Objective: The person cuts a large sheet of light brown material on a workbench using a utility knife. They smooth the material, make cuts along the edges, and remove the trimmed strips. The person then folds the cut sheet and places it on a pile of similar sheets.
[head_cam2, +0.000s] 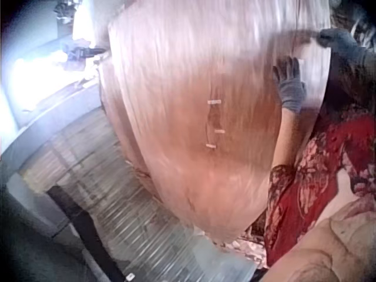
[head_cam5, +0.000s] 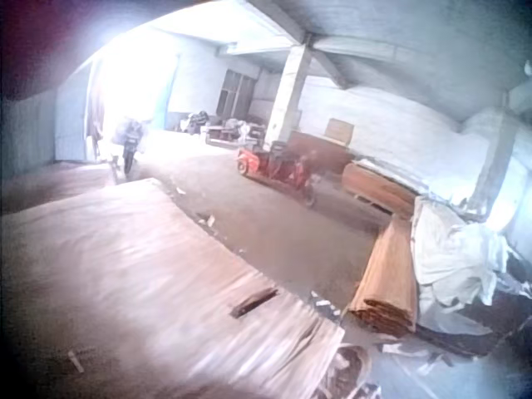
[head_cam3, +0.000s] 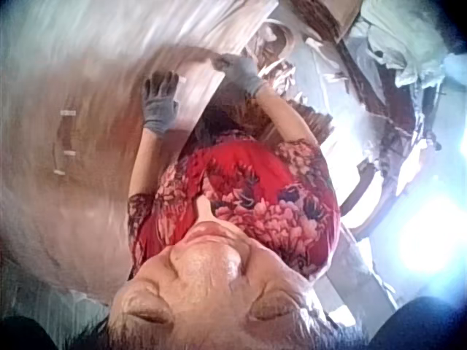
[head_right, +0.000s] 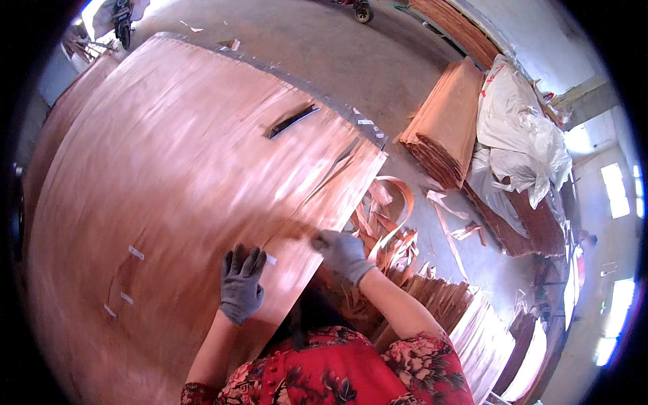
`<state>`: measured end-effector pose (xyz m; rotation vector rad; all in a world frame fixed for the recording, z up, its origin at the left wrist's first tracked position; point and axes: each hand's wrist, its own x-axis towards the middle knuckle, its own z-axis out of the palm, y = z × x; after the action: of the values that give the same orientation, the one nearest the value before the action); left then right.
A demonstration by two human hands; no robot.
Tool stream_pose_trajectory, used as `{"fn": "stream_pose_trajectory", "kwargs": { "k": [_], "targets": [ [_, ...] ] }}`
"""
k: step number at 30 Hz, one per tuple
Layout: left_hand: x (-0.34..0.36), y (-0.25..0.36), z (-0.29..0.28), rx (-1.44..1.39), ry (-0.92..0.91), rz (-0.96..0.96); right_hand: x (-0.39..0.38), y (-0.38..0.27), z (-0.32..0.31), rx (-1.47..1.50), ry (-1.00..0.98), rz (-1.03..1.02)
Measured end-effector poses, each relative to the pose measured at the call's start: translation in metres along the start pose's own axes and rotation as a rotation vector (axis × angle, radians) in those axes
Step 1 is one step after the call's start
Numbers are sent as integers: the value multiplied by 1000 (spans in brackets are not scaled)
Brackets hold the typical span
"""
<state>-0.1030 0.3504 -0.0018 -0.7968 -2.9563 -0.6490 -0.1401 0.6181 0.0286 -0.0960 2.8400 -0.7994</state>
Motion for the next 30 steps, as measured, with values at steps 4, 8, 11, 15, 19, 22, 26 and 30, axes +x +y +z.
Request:
{"fn": "stream_pose_trajectory", "kwargs": {
  "k": [4,8,11,15,19,22,26,30],
  "targets": [
    [6,4,5,-40,93,-88,39,52,-47,24,355,-66],
    [64,41,23,-67,176,-118,108,108,-84,-1,559,-261],
    [133,71,41,-89,168,-171,147,125,-104,-116,510,-229],
    [218,97,64,-48,293,-144,171,157,-103,-202,499,-98],
    [267,107,79,7,287,-255,176,169,-98,-90,454,-104],
    [280,114,82,33,370,-255,179,170,-102,-59,423,-45],
    [294,115,86,-16,413,-276,184,178,-105,-31,374,-37],
    [300,107,87,-40,413,-268,186,185,-106,118,332,-111]
  ]
}}
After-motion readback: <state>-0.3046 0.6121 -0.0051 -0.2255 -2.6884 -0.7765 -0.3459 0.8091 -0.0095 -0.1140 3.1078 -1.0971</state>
